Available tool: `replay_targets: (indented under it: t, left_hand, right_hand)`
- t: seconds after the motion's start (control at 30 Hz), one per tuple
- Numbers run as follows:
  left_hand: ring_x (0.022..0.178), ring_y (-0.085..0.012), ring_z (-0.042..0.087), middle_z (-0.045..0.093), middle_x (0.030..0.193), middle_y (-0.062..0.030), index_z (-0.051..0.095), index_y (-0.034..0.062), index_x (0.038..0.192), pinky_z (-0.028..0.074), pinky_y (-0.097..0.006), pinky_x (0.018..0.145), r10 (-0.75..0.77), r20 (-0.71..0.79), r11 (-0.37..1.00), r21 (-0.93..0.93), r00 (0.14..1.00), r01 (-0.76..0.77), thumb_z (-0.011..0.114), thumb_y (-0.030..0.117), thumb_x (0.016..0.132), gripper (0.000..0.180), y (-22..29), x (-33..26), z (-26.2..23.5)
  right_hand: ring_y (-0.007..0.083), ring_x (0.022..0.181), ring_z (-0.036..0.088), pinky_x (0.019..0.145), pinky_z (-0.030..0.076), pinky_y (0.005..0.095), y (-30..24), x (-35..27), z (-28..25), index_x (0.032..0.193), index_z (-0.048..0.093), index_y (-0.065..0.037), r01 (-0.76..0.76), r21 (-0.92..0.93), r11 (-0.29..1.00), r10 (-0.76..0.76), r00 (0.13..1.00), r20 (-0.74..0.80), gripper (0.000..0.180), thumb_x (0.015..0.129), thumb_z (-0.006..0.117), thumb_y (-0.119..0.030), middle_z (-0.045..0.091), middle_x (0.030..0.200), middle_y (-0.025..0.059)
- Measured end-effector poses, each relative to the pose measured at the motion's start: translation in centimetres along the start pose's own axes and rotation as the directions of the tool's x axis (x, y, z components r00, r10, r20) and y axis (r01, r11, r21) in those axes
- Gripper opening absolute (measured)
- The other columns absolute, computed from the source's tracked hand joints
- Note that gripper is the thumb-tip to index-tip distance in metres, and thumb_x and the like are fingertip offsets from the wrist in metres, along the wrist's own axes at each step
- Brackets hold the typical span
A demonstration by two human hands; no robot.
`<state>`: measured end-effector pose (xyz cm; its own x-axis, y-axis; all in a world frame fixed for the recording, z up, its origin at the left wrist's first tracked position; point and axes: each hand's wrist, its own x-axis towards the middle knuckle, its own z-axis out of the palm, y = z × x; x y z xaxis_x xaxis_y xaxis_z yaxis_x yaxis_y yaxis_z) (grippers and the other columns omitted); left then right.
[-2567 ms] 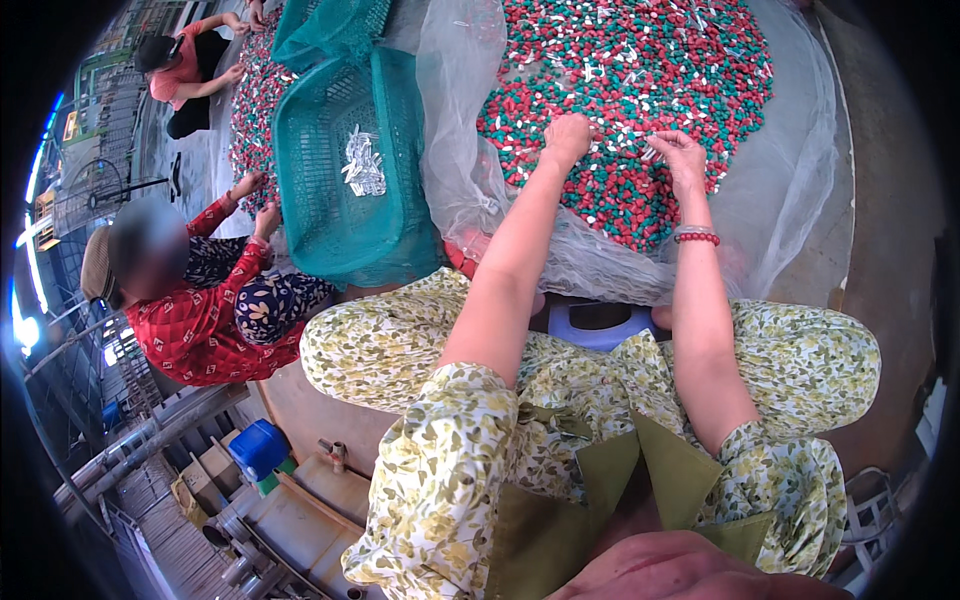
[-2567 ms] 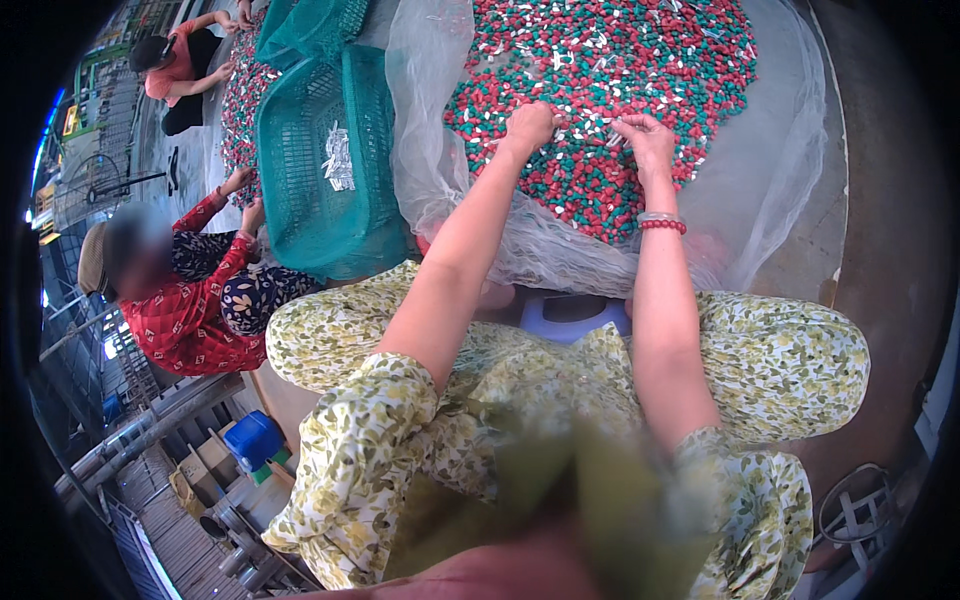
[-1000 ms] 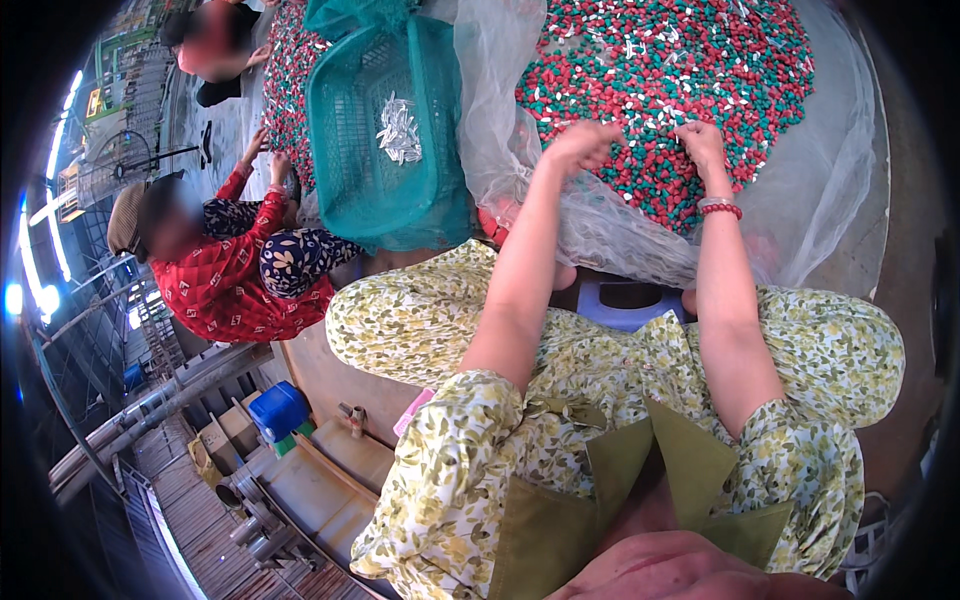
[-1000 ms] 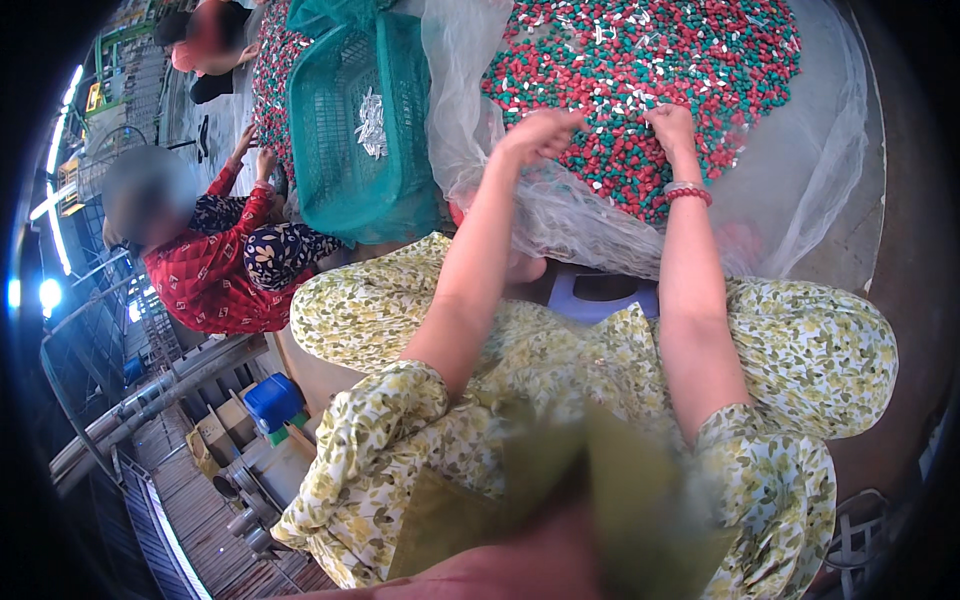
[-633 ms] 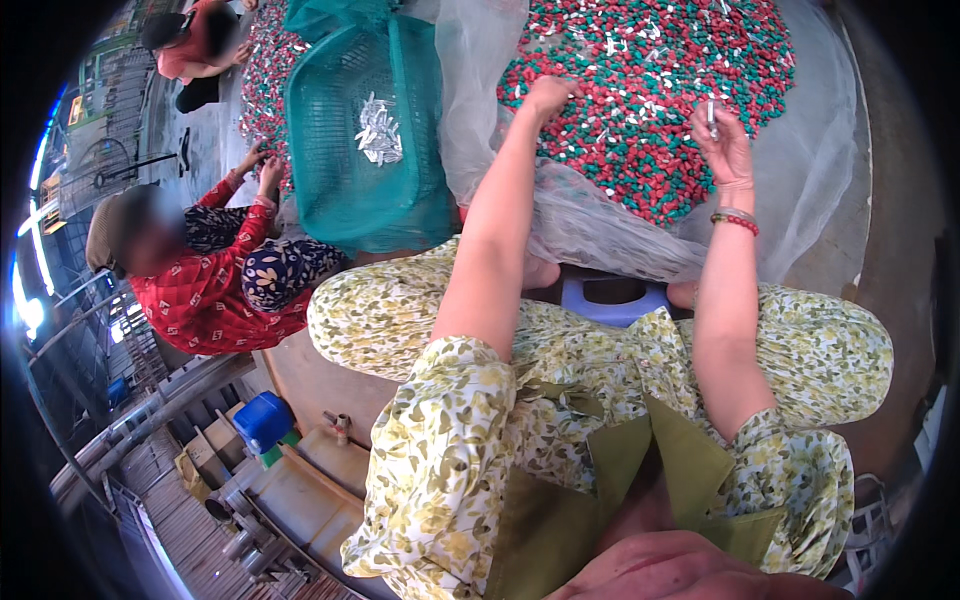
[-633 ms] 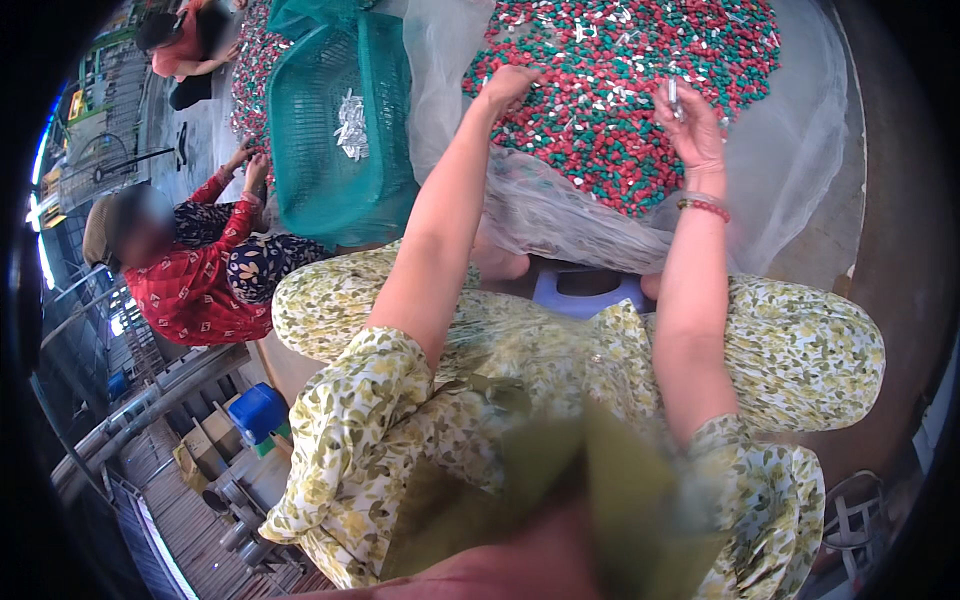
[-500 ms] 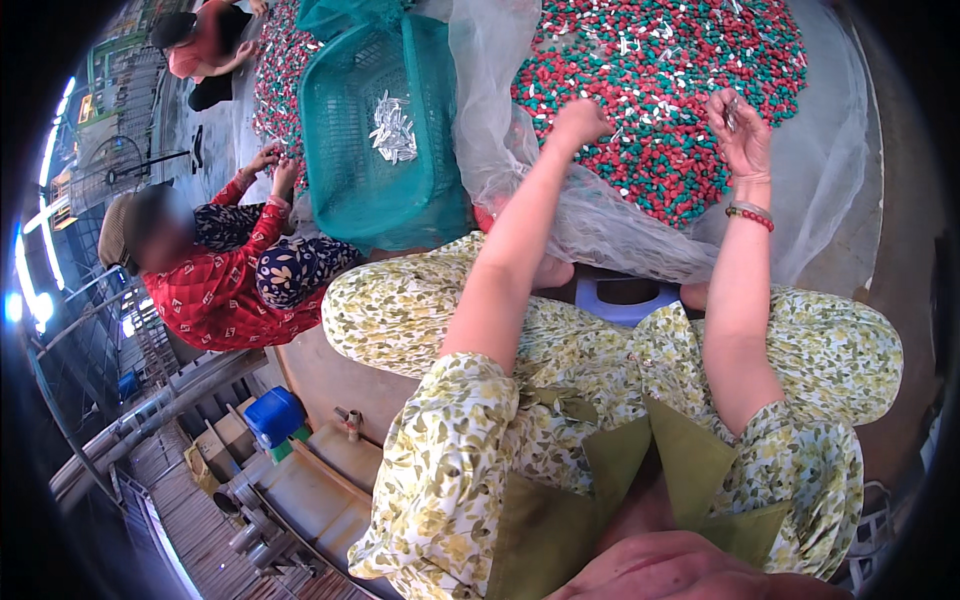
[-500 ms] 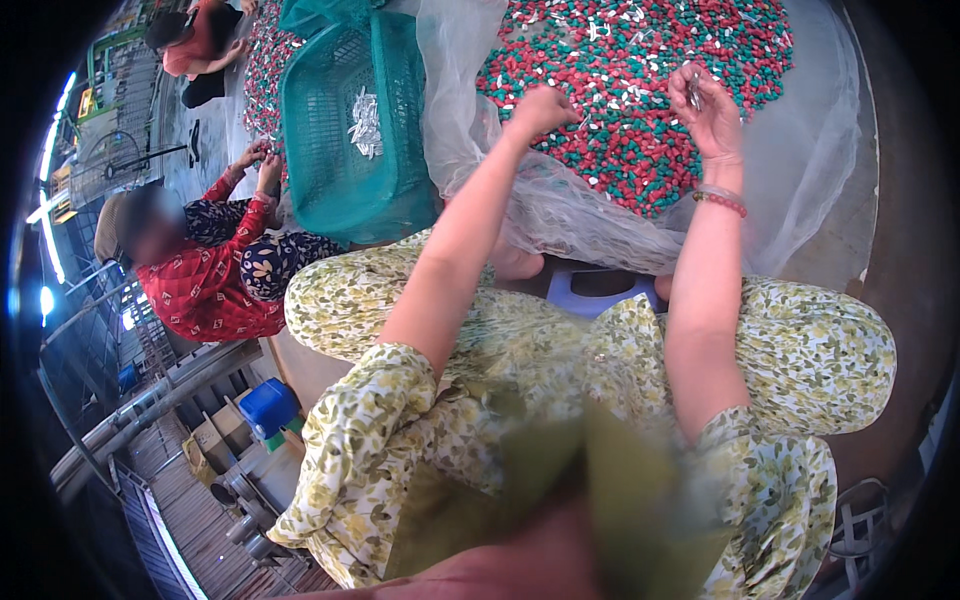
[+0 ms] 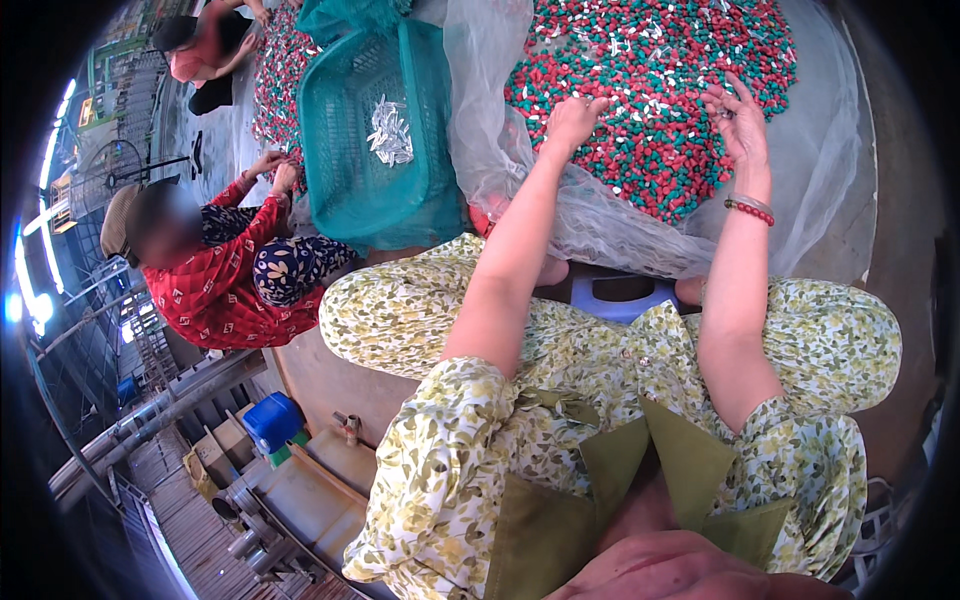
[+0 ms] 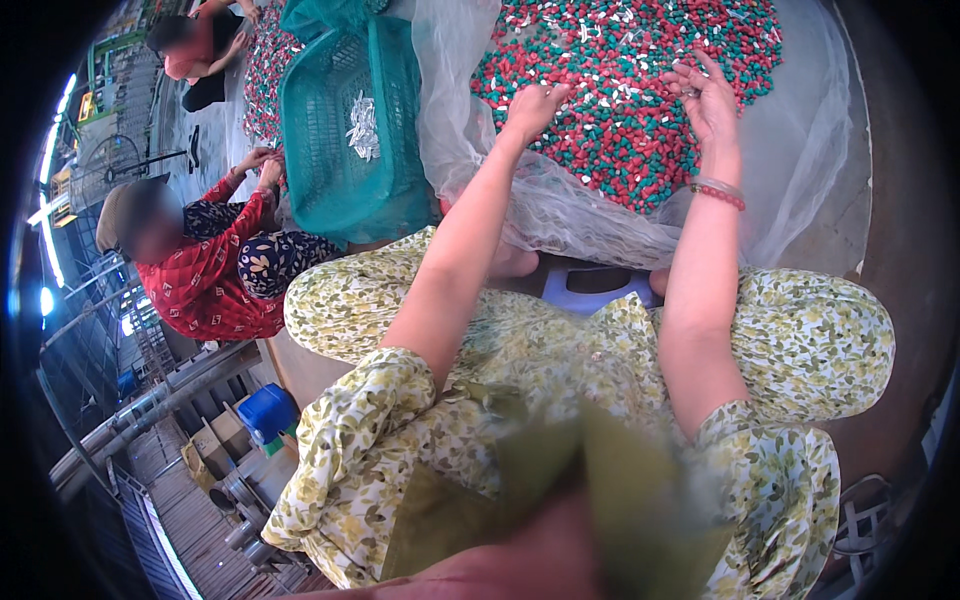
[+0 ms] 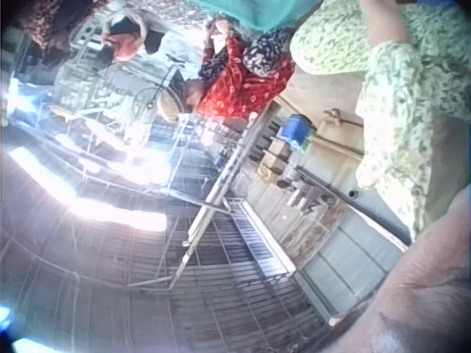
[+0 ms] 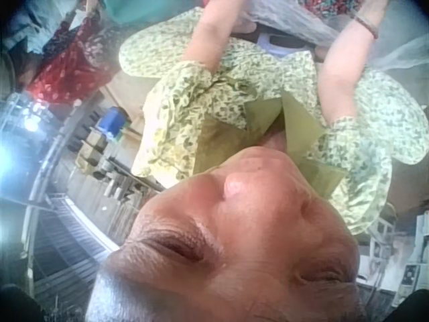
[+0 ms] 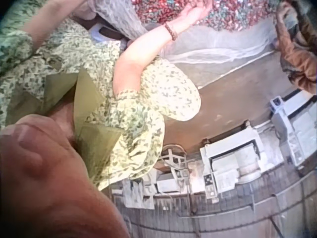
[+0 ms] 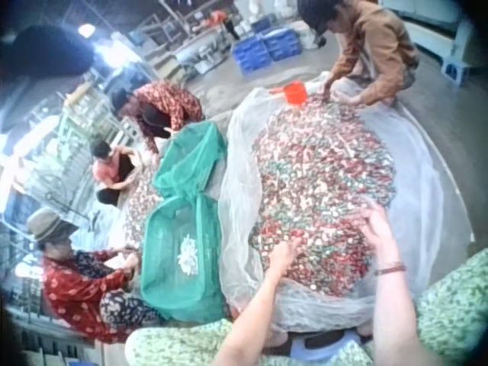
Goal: The person sits cross-legged and sorts small red, green, and white plastic pieces by hand, picking them from a large pile on a white sheet and placing them into a green basket. Other workers are visible nearby performing similar sorting tasks.
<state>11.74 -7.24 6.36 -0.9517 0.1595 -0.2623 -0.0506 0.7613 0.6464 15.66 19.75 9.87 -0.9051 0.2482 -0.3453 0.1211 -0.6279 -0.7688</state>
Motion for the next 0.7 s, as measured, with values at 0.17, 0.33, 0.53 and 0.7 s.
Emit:
replay_targets:
  t: [0.17, 0.33, 0.53, 0.7]
  left_hand:
    - [0.051, -0.0154, 0.038, 0.039, 0.055, -0.0001, 0.038, 0.0109, 0.059, 0.036, -0.024, 0.047, 0.053, 0.484, 0.210, -0.861, 0.874, 0.464, 0.041, 0.051, 0.090, 0.050, 2.2, -1.2, 0.5]
    - [0.063, -0.0139, 0.052, 0.050, 0.067, -0.0040, 0.049, 0.0100, 0.075, 0.049, -0.028, 0.052, -0.155, 0.507, -0.302, -0.842, 0.848, 0.447, 0.039, 0.047, 0.091, 0.042, 4.5, -3.6, 4.2]
    - [0.053, -0.0106, 0.046, 0.048, 0.064, -0.0027, 0.050, 0.0104, 0.078, 0.041, -0.025, 0.039, 0.193, 0.444, -0.802, -0.442, 0.875, 0.402, 0.042, 0.029, 0.094, 0.026, 0.0, -1.0, 0.8]
    - [0.049, -0.0124, 0.037, 0.042, 0.057, -0.0029, 0.041, 0.0088, 0.062, 0.030, -0.024, 0.036, 0.256, 0.155, -0.691, -0.661, 0.954, 0.292, 0.047, 0.011, 0.079, 0.017, 0.6, 4.6, -9.5]
  right_hand:
    - [0.0169, 0.087, 0.060, 0.072, 0.049, 0.0268, -2.6, -2.4, 5.0, 0.123, 0.048, -0.001, 0.085, -0.238, 0.968, -0.026, 0.970, 0.241, 0.038, 0.088, 0.052, -0.014, 0.060, 0.098, 0.0111]
    - [0.0262, 0.093, 0.059, 0.083, 0.047, 0.0347, 1.9, -5.1, 11.2, 0.118, 0.053, -0.002, 0.293, -0.772, 0.564, 0.093, 0.906, 0.412, 0.036, 0.088, 0.049, -0.022, 0.061, 0.100, 0.0147]
    - [0.0275, 0.100, 0.055, 0.089, 0.042, 0.0345, 4.3, -5.4, 12.1, 0.108, 0.060, -0.006, 0.700, -0.670, 0.247, -0.359, 0.708, 0.608, 0.027, 0.083, 0.054, -0.014, 0.059, 0.107, 0.0144]
    - [0.0192, 0.089, 0.060, 0.079, 0.045, 0.0284, -1.0, -0.9, 1.6, 0.105, 0.064, -0.010, 0.460, -0.789, 0.407, -0.561, 0.808, 0.181, 0.024, 0.086, 0.054, -0.021, 0.063, 0.098, 0.0102]
